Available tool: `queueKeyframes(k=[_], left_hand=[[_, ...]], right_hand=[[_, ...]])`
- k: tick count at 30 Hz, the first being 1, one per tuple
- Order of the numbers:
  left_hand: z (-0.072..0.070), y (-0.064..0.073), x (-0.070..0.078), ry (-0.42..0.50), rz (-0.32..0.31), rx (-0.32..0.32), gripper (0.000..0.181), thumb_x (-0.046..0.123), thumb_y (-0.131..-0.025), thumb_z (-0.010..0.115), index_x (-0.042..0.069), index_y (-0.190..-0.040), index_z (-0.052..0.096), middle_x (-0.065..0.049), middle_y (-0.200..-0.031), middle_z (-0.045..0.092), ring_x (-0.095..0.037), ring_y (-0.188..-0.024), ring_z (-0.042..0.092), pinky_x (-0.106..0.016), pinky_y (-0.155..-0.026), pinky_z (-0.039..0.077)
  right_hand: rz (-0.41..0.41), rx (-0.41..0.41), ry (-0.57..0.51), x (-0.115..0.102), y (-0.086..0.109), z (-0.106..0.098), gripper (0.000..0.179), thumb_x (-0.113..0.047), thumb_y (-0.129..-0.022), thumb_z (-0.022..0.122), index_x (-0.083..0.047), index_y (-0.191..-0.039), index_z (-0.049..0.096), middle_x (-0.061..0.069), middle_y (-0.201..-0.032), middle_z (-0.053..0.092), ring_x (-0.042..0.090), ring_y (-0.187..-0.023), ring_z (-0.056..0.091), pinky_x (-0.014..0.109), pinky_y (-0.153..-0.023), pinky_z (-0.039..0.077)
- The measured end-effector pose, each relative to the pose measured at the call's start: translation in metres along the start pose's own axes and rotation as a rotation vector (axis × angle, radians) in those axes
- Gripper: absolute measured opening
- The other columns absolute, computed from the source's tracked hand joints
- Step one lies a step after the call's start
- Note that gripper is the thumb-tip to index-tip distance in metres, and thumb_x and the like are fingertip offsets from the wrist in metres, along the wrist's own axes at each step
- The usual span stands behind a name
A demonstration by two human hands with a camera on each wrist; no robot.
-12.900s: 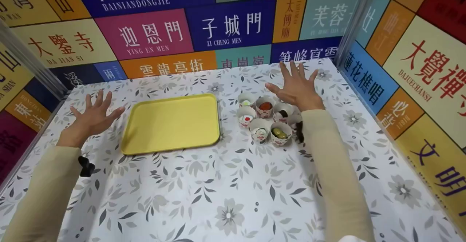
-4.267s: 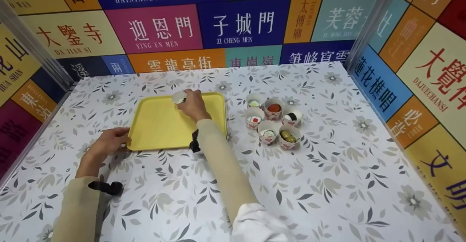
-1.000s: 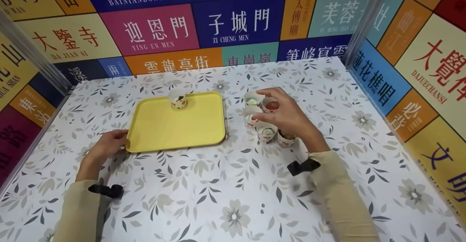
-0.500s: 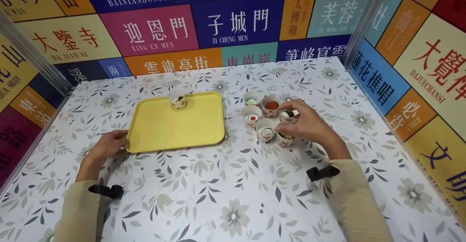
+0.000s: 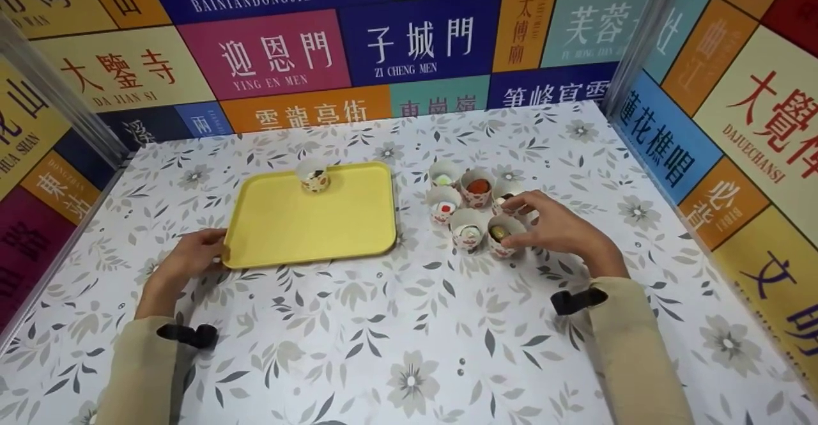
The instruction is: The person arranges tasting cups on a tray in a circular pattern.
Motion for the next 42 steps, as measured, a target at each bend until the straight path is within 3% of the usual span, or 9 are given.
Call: queueKeyframes(k=[4, 16, 28, 35, 42], left_hand=[[0.0, 0.0, 0.0, -0.017, 0.003, 0.008, 0.052, 0.004, -0.096, 0.044, -0.005, -0.147, 0.045, -0.02, -0.124, 0.06, -0.014, -0.087, 0.059, -0.022, -0.068, 0.049], [0.0, 0.001, -0.001, -0.002, 0.012, 0.015, 0.053, 0.001, -0.093, 0.046, -0.007, -0.145, 0.046, -0.02, -0.118, 0.061, -0.011, -0.077, 0.057, -0.022, -0.065, 0.048], [0.0, 0.0, 0.003, 0.027, 0.013, 0.006, 0.053, -0.001, -0.092, 0.047, -0.008, -0.145, 0.046, -0.022, -0.121, 0.061, -0.012, -0.08, 0.06, -0.022, -0.065, 0.052], [0.0, 0.001, 0.0, 0.039, -0.019, 0.001, 0.056, -0.002, -0.091, 0.048, -0.005, -0.147, 0.045, -0.021, -0.123, 0.06, -0.014, -0.083, 0.061, -0.025, -0.066, 0.054], [0.001, 0.0, 0.001, 0.043, -0.011, 0.003, 0.055, -0.002, -0.091, 0.047, -0.006, -0.146, 0.046, -0.019, -0.117, 0.06, -0.015, -0.084, 0.061, -0.025, -0.066, 0.054]], right_hand=[[0.014, -0.046, -0.031, 0.004, 0.001, 0.004, 0.069, -0.032, -0.081, 0.083, -0.013, -0.14, 0.052, 0.015, -0.14, 0.05, 0.038, -0.129, 0.049, 0.061, -0.104, 0.043], [0.053, -0.103, -0.006, 0.011, 0.006, 0.006, 0.074, -0.038, -0.081, 0.082, -0.019, -0.145, 0.05, 0.019, -0.145, 0.052, 0.047, -0.133, 0.047, 0.067, -0.104, 0.041], [0.097, -0.16, 0.036, 0.014, -0.001, 0.015, 0.089, -0.04, -0.079, 0.083, -0.018, -0.153, 0.039, 0.025, -0.155, 0.037, 0.053, -0.14, 0.034, 0.071, -0.107, 0.035], [0.098, -0.151, 0.03, 0.014, -0.003, 0.016, 0.085, -0.042, -0.079, 0.082, -0.019, -0.15, 0.042, 0.024, -0.154, 0.039, 0.052, -0.14, 0.035, 0.07, -0.107, 0.035], [0.074, -0.138, -0.007, 0.013, -0.003, 0.014, 0.074, -0.037, -0.081, 0.081, -0.02, -0.145, 0.048, 0.018, -0.151, 0.045, 0.049, -0.138, 0.04, 0.067, -0.107, 0.037]])
Point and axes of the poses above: each hand's wrist, its own y-axis away from the middle knuckle, its own z-axis out of the palm, x = y × z, the point moved 7 cm from there along -y, towards the middle knuckle
